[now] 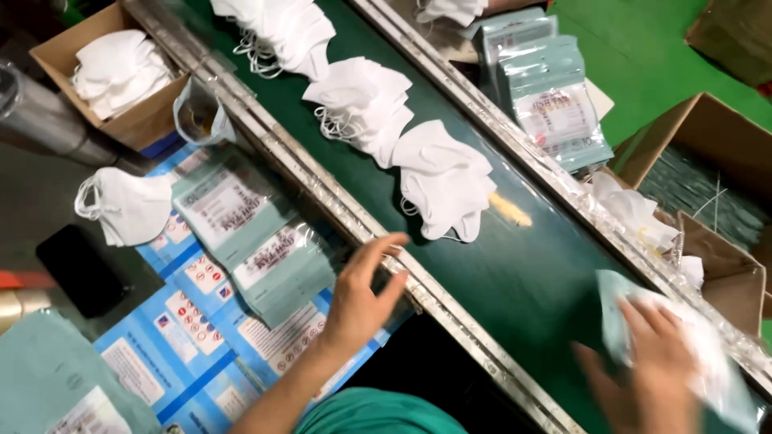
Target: The person takes stacks of masks from a conveyor belt, places them into plastic pouches, and organizes the filled pouches into piles on the work table.
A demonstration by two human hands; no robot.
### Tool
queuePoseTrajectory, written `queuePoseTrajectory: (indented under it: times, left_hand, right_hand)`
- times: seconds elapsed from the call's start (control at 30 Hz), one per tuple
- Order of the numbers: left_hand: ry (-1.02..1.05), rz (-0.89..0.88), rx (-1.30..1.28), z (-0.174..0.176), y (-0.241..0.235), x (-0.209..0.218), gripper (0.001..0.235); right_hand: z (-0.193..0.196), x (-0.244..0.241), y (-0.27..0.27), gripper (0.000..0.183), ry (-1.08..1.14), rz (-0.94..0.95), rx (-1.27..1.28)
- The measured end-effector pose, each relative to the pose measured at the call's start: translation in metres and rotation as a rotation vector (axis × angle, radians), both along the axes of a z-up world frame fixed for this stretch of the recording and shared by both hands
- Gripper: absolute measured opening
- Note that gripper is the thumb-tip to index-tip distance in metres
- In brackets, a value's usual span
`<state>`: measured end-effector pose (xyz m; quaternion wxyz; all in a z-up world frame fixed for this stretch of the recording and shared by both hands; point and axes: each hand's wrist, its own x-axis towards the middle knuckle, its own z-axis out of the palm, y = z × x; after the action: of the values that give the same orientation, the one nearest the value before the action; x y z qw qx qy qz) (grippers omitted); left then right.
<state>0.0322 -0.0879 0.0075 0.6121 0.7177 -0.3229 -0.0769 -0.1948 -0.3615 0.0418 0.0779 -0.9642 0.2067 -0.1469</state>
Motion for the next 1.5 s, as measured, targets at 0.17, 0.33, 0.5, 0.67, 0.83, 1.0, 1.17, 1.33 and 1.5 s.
queuePoseTrajectory:
  times: [0.17, 0.33, 0.5, 0.67, 0.83, 1.0, 1.17, 1.33, 1.5]
  left_hand:
    - [0.051, 0.063, 0.101, -0.013, -0.011, 0.018, 0.059]
    - [-0.346, 0.103, 0.193, -0.012, -0.022, 0.048, 0.078]
    - [-0.596, 0.144, 0.259, -0.007, -0.047, 0.083, 0.093]
    - [-0.339, -0.174, 0.158, -0.025, -0.074, 0.074, 0.040]
    - [-0.516, -0.089, -0.022, -0.034, -0.099, 0.045, 0.082]
    - [-0.238, -0.224, 0.189, -0.075, -0.098, 0.047, 0.061]
    - [-0.408, -0.160, 0.175, -0.029, -0.085, 0.044, 0.114]
    - [-0.226, -0.220, 0.233, -0.044, -0.071, 0.051, 0.114]
    - [-0.387, -0.088, 0.133, -0.021, -0.068, 0.055, 0.105]
  right_hand:
    - [-0.047, 0.148, 0.025, 0.103, 0.226, 0.382, -0.128]
    - [-0.107, 0.275, -0.008, 0.073, 0.075, 0.687, -0.261]
    - [-0.045, 0.238, 0.008, 0.052, 0.006, 0.667, 0.131]
    - [0.007, 0.143, 0.011, 0.072, -0.433, 0.382, 0.571]
    - [-0.079, 0.116, 0.020, 0.075, -0.054, 0.134, 0.830]
    - [-0.054, 0.125, 0.008, 0.113, -0.199, 0.242, 0.485]
    - [-0.063, 0.135, 0.023, 0.125, -0.151, 0.308, 0.622]
    - [-0.029, 0.161, 0.044, 0.139, -0.230, 0.198, 0.792]
    - [-0.065, 0.155, 0.045, 0.115, -0.232, 0.077, 0.959]
